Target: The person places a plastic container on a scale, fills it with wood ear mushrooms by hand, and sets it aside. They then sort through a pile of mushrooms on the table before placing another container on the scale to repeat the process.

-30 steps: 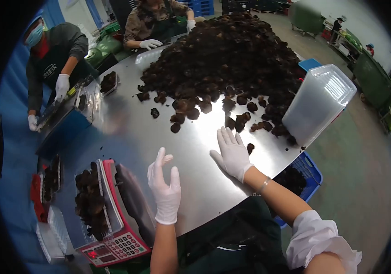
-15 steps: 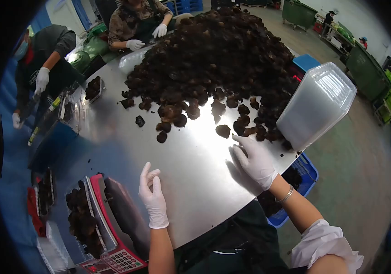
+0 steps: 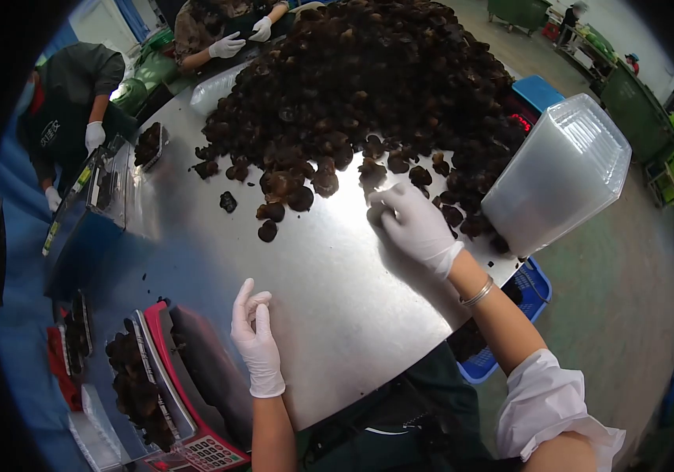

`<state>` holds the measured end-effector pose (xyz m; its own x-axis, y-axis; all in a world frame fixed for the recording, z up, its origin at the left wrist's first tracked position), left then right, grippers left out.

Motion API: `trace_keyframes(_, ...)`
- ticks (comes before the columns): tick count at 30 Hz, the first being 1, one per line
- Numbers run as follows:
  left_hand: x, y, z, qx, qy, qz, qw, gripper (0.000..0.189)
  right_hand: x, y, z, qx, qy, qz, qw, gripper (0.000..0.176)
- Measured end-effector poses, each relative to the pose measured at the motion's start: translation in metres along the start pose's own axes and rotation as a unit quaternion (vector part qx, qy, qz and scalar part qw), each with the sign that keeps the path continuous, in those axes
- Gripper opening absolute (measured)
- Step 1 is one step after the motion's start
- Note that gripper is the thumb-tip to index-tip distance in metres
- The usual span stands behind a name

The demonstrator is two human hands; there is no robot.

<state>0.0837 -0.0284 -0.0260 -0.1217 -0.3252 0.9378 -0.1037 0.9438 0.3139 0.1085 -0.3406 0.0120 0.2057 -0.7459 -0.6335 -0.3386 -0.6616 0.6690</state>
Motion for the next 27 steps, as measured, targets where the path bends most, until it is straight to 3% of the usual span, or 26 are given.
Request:
trace_keyframes(1,-0.001,0.0,-0.001,0.0,0.002,0.0,1.0,0.041,-0.008,-0.006,0.001,-0.052,0.029,0.121,0.991,0.025)
trace_keyframes(6,-0.002,0.004,0.0,0.001,0.014,0.002,1.0,0.04,-0.004,-0.018,-0.002,-0.075,0.029,0.067,0.995,0.025)
trace_keyframes(7,-0.002,0.004,-0.002,0.005,0.009,0.004,1.0,0.04,-0.018,-0.013,-0.002,-0.082,-0.082,-0.172,0.978,0.027)
trace_keyframes(8,-0.001,0.004,-0.003,0.007,0.013,0.002,1.0,0.04,-0.023,-0.016,0.001,-0.085,-0.188,-0.398,0.894,0.029)
trace_keyframes(9,0.002,0.006,-0.003,0.014,0.017,0.008,1.0,0.04,-0.024,-0.021,0.001,-0.123,-0.196,-0.511,0.828,0.037)
trace_keyframes(10,0.003,0.007,-0.003,0.02,0.021,0.015,0.999,0.04,-0.029,-0.023,0.004,-0.126,-0.199,-0.513,0.826,0.037)
trace_keyframes(12,0.001,0.008,-0.003,0.019,0.024,0.018,0.999,0.039,-0.054,-0.035,0.017,-0.158,-0.247,-0.747,0.596,0.044)
trace_keyframes(14,-0.002,0.008,-0.003,0.017,0.027,0.022,0.999,0.039,-0.068,-0.042,0.024,-0.182,-0.264,-0.769,0.553,0.048)
trace_keyframes(17,-0.003,0.008,-0.002,0.016,0.026,0.035,0.999,0.04,-0.078,-0.051,0.028,-0.211,-0.249,-0.767,0.552,0.049)
trace_keyframes(19,-0.002,0.008,-0.002,0.018,0.022,0.05,0.998,0.039,-0.085,-0.054,0.028,-0.223,-0.217,-0.715,0.626,0.05)
trace_keyframes(20,0.0,0.008,-0.002,0.02,0.024,0.049,0.998,0.039,-0.089,-0.059,0.03,-0.225,-0.218,-0.715,0.625,0.05)
trace_keyframes(23,0.014,0.007,0.004,0.006,0.014,0.024,1.0,0.041,-0.093,-0.079,0.04,-0.252,-0.252,-0.738,0.574,0.056)
trace_keyframes(24,0.024,0.001,0.008,-0.036,-0.038,-0.017,0.998,0.044,-0.093,-0.086,0.042,-0.257,-0.253,-0.738,0.571,0.056)
trace_keyframes(25,0.03,-0.006,0.012,-0.078,-0.088,-0.058,0.991,0.047,-0.095,-0.094,0.046,-0.25,-0.268,-0.772,0.519,0.055)
trace_keyframes(26,0.03,-0.009,0.013,-0.075,-0.083,-0.061,0.992,0.047,-0.099,-0.1,0.049,-0.241,-0.284,-0.804,0.464,0.055)
trace_keyframes(27,0.026,-0.011,0.012,-0.069,-0.056,-0.016,0.996,0.049,-0.101,-0.103,0.05,-0.233,-0.291,-0.802,0.467,0.055)
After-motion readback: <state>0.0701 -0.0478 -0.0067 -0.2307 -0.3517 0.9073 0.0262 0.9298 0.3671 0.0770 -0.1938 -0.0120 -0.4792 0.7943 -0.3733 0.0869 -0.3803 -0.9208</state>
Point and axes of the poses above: each hand's wrist, its own z-axis away from the middle knuckle, its own y-axis out of the back of the hand, x = y × z, the point moved 5 cm from there along -z, towards the middle knuckle, and after that the axes turned 3 degrees about -z, right-handed, at the moved point
